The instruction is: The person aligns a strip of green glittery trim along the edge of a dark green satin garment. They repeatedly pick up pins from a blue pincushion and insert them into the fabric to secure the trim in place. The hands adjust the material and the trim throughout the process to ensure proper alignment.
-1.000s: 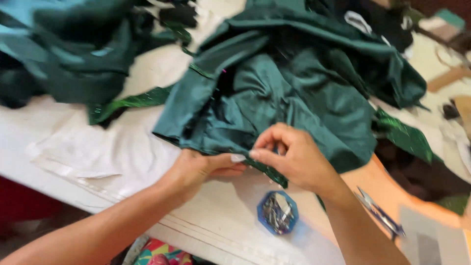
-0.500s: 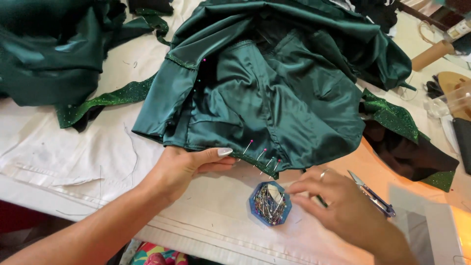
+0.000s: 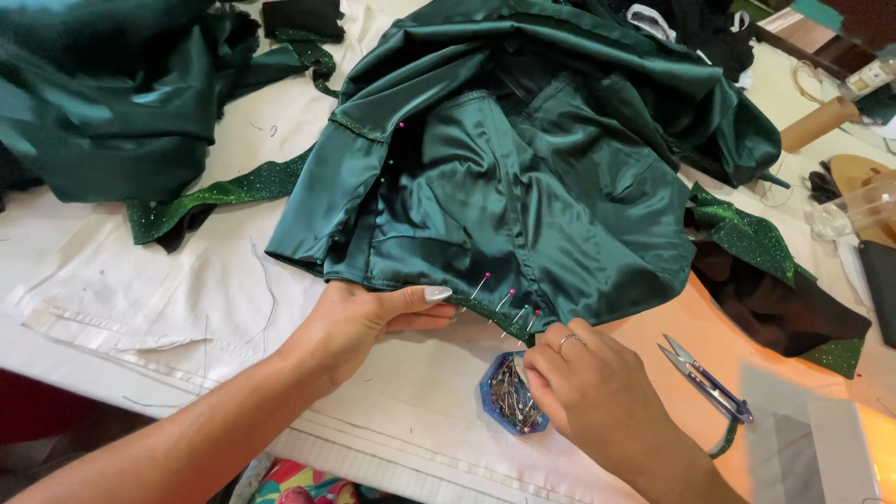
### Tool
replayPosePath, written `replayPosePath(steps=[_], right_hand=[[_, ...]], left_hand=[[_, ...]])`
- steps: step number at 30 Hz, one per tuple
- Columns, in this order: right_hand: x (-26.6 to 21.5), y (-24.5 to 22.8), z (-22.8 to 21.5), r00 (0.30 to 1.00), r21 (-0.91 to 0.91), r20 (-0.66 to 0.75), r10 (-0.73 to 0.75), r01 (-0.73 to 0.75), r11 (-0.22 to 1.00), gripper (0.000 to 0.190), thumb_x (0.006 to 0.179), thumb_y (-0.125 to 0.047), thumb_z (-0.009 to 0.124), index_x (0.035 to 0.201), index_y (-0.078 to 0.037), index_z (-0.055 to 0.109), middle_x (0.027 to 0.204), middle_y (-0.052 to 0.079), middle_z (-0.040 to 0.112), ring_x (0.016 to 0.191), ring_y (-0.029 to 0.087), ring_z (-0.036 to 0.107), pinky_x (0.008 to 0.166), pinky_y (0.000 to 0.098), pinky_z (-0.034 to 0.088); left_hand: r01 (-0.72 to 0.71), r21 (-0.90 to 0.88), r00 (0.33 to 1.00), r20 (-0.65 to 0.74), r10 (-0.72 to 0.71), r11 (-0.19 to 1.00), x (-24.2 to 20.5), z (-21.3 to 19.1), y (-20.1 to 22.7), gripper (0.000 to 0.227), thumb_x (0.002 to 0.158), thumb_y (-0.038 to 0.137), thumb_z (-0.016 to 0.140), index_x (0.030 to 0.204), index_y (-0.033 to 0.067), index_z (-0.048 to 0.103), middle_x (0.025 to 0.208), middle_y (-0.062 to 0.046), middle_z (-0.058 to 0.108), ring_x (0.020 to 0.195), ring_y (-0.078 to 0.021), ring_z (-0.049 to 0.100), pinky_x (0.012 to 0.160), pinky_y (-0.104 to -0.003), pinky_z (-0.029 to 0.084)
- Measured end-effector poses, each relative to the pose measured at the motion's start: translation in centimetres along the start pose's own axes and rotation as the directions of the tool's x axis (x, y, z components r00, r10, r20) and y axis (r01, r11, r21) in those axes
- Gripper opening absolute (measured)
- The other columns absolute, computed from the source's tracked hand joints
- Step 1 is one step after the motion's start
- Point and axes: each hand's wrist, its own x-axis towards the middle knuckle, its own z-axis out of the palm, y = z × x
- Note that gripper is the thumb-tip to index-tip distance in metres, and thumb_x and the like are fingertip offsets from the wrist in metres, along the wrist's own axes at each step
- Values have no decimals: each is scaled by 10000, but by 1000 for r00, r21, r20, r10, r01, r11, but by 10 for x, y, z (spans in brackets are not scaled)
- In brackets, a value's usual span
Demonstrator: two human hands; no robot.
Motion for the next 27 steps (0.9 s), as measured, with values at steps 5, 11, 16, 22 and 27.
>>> replayPosePath(steps=[5, 11, 16, 22, 27], right_hand=[[-6, 7, -5, 999, 72, 42, 11, -14, 997, 97, 909, -166, 641, 836, -163, 577, 812, -27, 561, 707, 199, 495, 582, 329, 421], [-22, 23, -9, 991, 174, 72, 110, -121, 977, 78, 822, -225, 707, 797, -233, 634, 790, -98, 649, 702, 157, 601, 610, 316, 472], [-40, 32, -6, 934, 17, 282, 218, -232, 973, 140, 955, -362, 557, 867, -259, 590, 732, -83, 642, 818, 167, 640, 643, 384, 450], [-61, 53, -5, 454, -174, 695, 557, -645, 744, 171, 878, -491, 558, 914, -381, 684, 1003, -265, 724, 1006, 35, 643, 799, 331, 502], [-60, 47, -16, 649, 10, 620, 441, -568, 823, 162, 841, -442, 655, 902, -293, 636, 905, -134, 669, 880, 125, 636, 747, 351, 501]], left_hand=[[0, -17, 1000, 2, 0, 1000, -2, 0, 2, 307, 782, 15, 709, 1025, -172, 724, 958, -322, 748, 879, -374, 746, 930, -373, 605], [33, 20, 999, 6, -33, 999, -2, 0, 2, 336, 770, 51, 709, 1042, -146, 734, 979, -304, 757, 906, -360, 751, 958, -364, 586], [-12, -6, 1000, 18, 12, 1000, 0, 0, 0, 314, 778, 23, 707, 1030, -164, 724, 974, -313, 753, 890, -372, 748, 952, -377, 603], [9, -6, 1000, -21, -9, 1000, 0, 1, 1, 310, 792, -10, 680, 1057, -166, 721, 981, -323, 747, 895, -391, 742, 933, -392, 597], [38, 0, 998, -58, -38, 999, -9, 10, 8, 293, 821, -7, 669, 1052, -185, 695, 981, -327, 742, 909, -378, 738, 958, -359, 581]])
